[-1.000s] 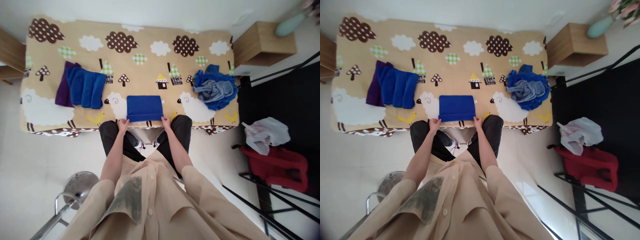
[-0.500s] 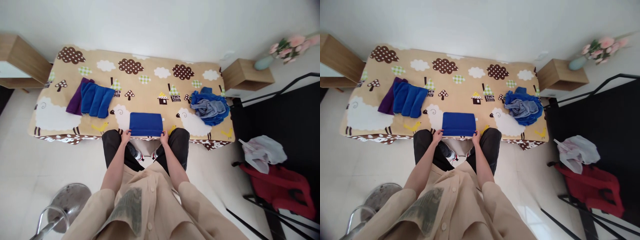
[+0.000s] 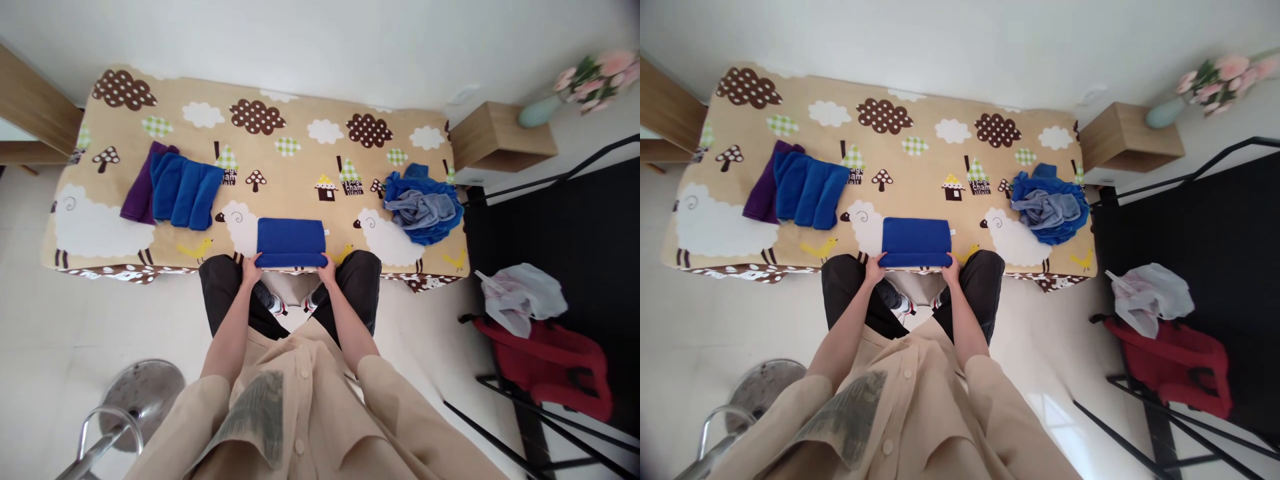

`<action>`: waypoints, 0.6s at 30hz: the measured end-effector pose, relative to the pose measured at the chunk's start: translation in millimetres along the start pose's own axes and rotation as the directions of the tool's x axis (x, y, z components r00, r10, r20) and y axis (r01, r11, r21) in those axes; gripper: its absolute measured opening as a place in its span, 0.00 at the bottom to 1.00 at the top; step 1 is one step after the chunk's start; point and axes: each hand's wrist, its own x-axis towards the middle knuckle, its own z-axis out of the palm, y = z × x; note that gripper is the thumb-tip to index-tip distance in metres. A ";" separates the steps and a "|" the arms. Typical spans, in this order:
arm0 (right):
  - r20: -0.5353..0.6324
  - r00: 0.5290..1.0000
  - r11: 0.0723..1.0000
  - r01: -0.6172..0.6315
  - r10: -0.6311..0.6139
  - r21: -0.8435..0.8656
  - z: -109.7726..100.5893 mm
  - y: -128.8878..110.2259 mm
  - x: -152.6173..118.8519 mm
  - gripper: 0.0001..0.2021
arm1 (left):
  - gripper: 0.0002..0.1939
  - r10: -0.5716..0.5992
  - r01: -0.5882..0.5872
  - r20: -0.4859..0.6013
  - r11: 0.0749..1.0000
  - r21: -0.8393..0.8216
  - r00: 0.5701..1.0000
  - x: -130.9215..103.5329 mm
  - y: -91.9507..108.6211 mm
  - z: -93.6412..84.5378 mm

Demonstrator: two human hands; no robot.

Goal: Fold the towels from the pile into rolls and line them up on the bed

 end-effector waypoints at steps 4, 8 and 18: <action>-0.022 1.000 1.000 0.000 0.000 0.005 1.5 6.7 5.6 0.32 | 0.29 0.000 -0.001 -0.067 1.000 -0.012 0.998 5.4 -2.3 1.9; -0.039 0.999 1.000 -0.003 0.004 0.028 2.7 12.4 10.5 0.31 | 0.29 0.001 -0.005 -0.102 0.999 -0.040 0.995 9.7 -2.9 2.1; -0.043 0.996 0.995 -0.071 0.074 0.069 5.4 16.3 17.0 0.16 | 0.18 -0.051 0.039 -0.135 0.995 -0.086 0.990 14.0 -2.0 8.4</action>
